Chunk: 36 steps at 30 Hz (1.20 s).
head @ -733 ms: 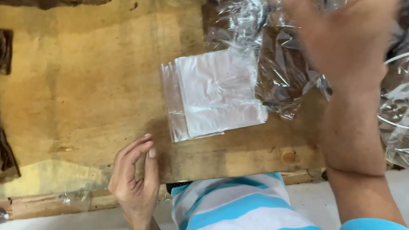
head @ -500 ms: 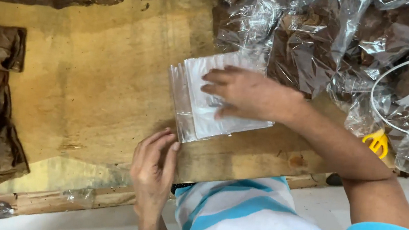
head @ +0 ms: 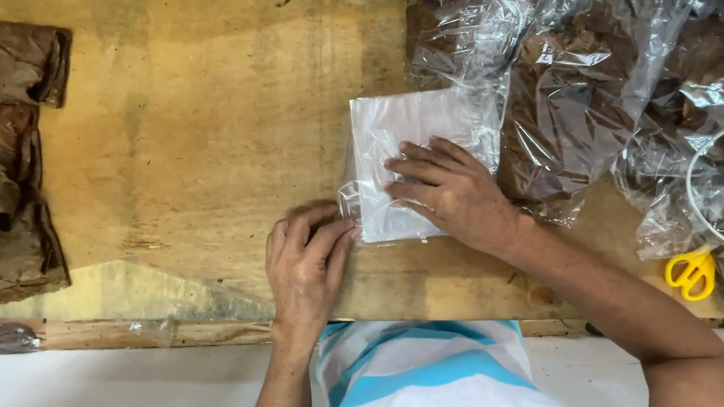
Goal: The person repeatedly picks up dried brown leaf bundles from a wooden table, places them into clear plastic bags, and sets the filled bags aside. The hands work continuously, handling each bundle one at a time and arranging the sealed packages on the table.
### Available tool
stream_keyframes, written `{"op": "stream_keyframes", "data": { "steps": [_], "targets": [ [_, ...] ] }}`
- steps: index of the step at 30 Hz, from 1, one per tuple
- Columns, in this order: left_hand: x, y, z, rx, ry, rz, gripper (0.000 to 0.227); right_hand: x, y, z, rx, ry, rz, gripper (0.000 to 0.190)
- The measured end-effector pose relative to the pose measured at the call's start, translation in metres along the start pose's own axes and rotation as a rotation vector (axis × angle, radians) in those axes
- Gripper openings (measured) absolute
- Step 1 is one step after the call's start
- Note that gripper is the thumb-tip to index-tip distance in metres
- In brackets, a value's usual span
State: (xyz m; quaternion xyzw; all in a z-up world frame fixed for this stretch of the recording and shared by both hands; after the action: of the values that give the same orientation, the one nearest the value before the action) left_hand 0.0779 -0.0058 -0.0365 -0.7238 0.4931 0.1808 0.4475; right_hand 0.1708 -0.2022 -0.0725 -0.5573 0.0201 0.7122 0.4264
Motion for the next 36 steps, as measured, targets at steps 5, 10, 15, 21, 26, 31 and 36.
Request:
{"op": "stream_keyframes", "data": {
  "steps": [5, 10, 15, 21, 26, 31, 36],
  "targets": [
    [-0.018, -0.015, 0.004, -0.118, 0.173, -0.123, 0.011, -0.011, -0.031, -0.003, -0.015, -0.041, -0.149, 0.018],
    [-0.044, -0.019, 0.044, -0.303, 0.222, -0.329, 0.025, -0.026, -0.056, -0.017, -0.022, -0.009, -0.062, 0.031],
    [-0.066, -0.042, 0.052, -0.387, 0.259, -0.435, 0.027, -0.065, -0.070, -0.032, 0.346, -0.564, -0.096, 0.011],
    [-0.054, -0.057, 0.066, -0.634, 0.441, -0.300, 0.031, -0.057, -0.075, -0.039, 0.614, -0.913, -0.230, 0.025],
    [-0.043, -0.047, 0.082, -0.774, 0.626, -0.016, 0.032, -0.055, -0.076, -0.055, 0.638, -0.883, -0.358, 0.044],
    [-0.051, -0.037, 0.085, -0.745, 0.720, 0.168, 0.022, -0.050, -0.069, -0.071, 0.735, -0.905, -0.413, 0.037],
    [-0.041, -0.037, 0.096, -0.752, 0.631, 0.065, 0.020, -0.045, -0.069, -0.080, 0.773, -0.884, -0.389, 0.021]
  ]
}}
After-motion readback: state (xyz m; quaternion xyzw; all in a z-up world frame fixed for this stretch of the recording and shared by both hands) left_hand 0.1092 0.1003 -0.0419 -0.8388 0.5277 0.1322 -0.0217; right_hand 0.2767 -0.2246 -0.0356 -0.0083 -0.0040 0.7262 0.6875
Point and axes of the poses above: each hand's wrist, its own y-axis away from the middle knuckle, its own x-axis out of the palm, z = x × y, the point moved 5 cm from there along -y, towards the middle knuckle, and after that the axes turned 9 degrees about -z, right-handed, at the moved point
